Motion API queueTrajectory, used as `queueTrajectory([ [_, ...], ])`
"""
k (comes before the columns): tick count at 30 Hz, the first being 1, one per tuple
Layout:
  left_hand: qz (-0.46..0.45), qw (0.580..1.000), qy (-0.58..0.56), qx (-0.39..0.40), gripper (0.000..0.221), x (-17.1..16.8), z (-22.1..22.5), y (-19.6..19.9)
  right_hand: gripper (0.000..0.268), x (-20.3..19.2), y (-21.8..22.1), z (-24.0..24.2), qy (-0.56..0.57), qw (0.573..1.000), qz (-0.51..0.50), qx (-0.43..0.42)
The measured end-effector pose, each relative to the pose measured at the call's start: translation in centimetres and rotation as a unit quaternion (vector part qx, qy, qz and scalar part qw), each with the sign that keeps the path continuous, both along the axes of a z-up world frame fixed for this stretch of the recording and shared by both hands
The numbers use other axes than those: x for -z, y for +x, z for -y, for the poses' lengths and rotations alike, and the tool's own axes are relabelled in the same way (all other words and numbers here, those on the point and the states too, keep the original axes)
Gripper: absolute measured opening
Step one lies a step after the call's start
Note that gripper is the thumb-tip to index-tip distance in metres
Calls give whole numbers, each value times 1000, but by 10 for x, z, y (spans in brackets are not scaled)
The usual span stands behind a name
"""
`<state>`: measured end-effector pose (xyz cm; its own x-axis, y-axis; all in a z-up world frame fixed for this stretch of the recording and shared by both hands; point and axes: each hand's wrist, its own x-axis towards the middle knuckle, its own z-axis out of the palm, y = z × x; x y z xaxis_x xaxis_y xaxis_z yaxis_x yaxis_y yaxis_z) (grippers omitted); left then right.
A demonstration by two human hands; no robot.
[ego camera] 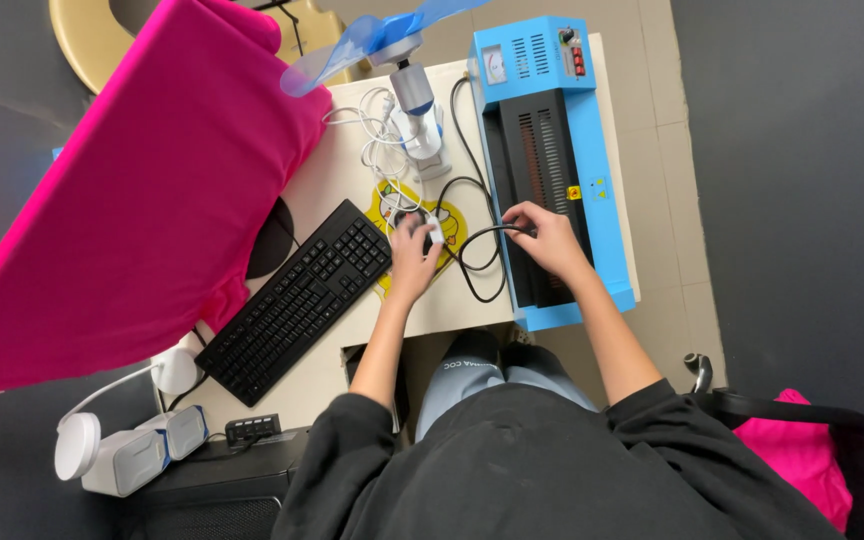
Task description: Organizing various shop items including reams of paper, pens, and electronics onto storage shelves.
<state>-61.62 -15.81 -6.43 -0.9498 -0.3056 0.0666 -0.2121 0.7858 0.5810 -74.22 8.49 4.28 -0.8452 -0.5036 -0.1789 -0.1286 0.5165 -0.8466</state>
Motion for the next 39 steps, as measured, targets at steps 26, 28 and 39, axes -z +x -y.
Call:
queueTrajectory([
  [26,53,699,701,134,29,-208,-70,32,40,-91,42,24,-264,951,145,-68],
  [28,52,671,721,167,25,-230,-67,35,41,-72,47,33,-324,923,188,-93],
  [39,-230,951,161,127,22,-259,2,-4,18,-68,38,30,-8,935,7,-354],
])
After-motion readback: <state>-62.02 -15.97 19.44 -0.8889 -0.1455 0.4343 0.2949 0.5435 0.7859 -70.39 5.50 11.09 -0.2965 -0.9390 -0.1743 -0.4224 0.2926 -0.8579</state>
